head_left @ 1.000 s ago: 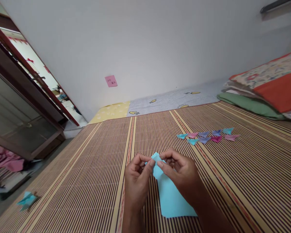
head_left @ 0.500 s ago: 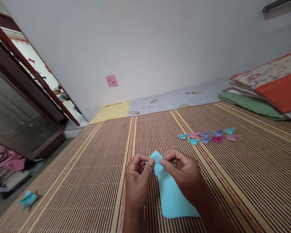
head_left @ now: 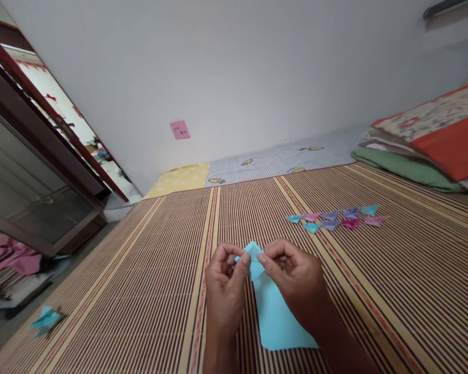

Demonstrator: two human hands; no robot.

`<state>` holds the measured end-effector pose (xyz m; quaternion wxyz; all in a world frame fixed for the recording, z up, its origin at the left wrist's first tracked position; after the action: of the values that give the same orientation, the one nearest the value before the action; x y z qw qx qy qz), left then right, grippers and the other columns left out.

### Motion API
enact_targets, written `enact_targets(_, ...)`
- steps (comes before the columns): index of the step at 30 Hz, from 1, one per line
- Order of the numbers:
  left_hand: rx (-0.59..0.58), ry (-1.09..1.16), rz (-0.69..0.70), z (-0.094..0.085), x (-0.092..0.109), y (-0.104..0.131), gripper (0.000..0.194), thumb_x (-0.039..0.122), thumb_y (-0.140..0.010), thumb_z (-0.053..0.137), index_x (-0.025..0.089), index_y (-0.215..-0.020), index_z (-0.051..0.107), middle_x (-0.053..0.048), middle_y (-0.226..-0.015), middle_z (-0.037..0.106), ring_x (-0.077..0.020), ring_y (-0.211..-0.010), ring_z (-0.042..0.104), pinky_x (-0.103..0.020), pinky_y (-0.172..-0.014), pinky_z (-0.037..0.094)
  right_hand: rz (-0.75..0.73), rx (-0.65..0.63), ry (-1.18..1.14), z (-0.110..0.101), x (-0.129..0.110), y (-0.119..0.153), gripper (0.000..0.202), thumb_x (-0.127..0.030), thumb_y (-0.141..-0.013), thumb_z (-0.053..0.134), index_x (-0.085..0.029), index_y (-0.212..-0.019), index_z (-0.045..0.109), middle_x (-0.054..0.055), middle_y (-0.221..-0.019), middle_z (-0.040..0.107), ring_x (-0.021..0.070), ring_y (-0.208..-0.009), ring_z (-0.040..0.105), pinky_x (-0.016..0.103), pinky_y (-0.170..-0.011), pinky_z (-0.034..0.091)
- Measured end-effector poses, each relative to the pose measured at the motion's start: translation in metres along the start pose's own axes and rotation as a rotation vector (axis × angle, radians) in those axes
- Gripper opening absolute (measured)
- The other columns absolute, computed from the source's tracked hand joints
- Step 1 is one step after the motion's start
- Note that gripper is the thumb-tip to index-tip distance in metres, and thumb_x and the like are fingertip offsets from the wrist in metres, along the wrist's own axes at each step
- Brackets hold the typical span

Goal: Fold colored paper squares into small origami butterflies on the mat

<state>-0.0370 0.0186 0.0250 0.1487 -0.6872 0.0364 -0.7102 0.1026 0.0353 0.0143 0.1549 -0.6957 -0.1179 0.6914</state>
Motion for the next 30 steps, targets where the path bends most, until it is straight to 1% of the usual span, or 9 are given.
enact_targets(6, 0.011, -0.003, -0.003, -0.0009, -0.0018, 0.0002, 0.022, 0.036, -0.093, 0.068, 0.020, -0.083, 0.058, 0.004, -0.068, 0.052, -0.0113, -0.062, 0.045, -0.022, -0.057, 0.039, 0.001, 0.005, 0.017, -0.0009, -0.0039, 0.0005, 0.019, -0.028, -0.086, 0.068, -0.021, -0.071, 0.059, 0.000, -0.068, 0.059, 0.0165, -0.064, 0.057, 0.031, -0.061, 0.047)
enact_targets(16, 0.023, 0.016, -0.001, 0.0031, -0.0012, 0.0011, 0.023, 0.037, -0.092, 0.069, 0.020, -0.081, 0.057, 0.005, -0.066, 0.051, -0.0108, -0.060, 0.044, -0.022, -0.056, 0.038, -0.010, 0.029, 0.043, -0.0014, -0.0023, 0.0001, 0.020, -0.029, -0.086, 0.068, -0.021, -0.072, 0.058, -0.001, -0.068, 0.058, 0.0164, -0.063, 0.056, 0.031, -0.058, 0.046)
enact_targets(21, 0.025, 0.054, -0.011, 0.0038, -0.0011, 0.0010, 0.020, 0.036, -0.093, 0.068, 0.021, -0.088, 0.056, 0.006, -0.066, 0.053, -0.0099, -0.059, 0.044, -0.021, -0.056, 0.038, -0.020, 0.028, 0.054, -0.0006, -0.0025, 0.0001, 0.019, -0.028, -0.086, 0.068, -0.021, -0.071, 0.058, 0.000, -0.068, 0.058, 0.0168, -0.063, 0.057, 0.031, -0.059, 0.047)
enact_targets(25, 0.008, 0.028, -0.003, 0.0028, -0.0016, 0.0016, 0.016, 0.036, -0.093, 0.067, 0.021, -0.093, 0.060, 0.003, -0.071, 0.060, -0.0113, -0.063, 0.050, -0.023, -0.059, 0.041, -0.011, 0.026, 0.049, -0.0010, -0.0017, 0.0003, 0.019, -0.028, -0.086, 0.067, -0.021, -0.071, 0.057, 0.000, -0.068, 0.059, 0.0172, -0.065, 0.058, 0.031, -0.060, 0.047)
enact_targets(30, 0.023, -0.042, 0.036, 0.0004, -0.0018, 0.0013, 0.016, 0.036, -0.093, 0.068, 0.020, -0.092, 0.066, 0.002, -0.074, 0.058, -0.0116, -0.065, 0.051, -0.023, -0.062, 0.043, -0.005, 0.025, 0.026, -0.0016, -0.0010, 0.0004, 0.019, -0.029, -0.087, 0.068, -0.021, -0.073, 0.058, 0.000, -0.069, 0.059, 0.0163, -0.064, 0.057, 0.030, -0.059, 0.046)
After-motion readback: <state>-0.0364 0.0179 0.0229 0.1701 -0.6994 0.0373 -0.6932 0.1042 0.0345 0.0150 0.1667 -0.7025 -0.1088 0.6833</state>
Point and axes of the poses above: each hand's wrist, its own y-axis away from the middle knuckle, its own z-axis out of the palm, x = y × z, the point moved 2 cm from there along -y, towards the middle knuckle
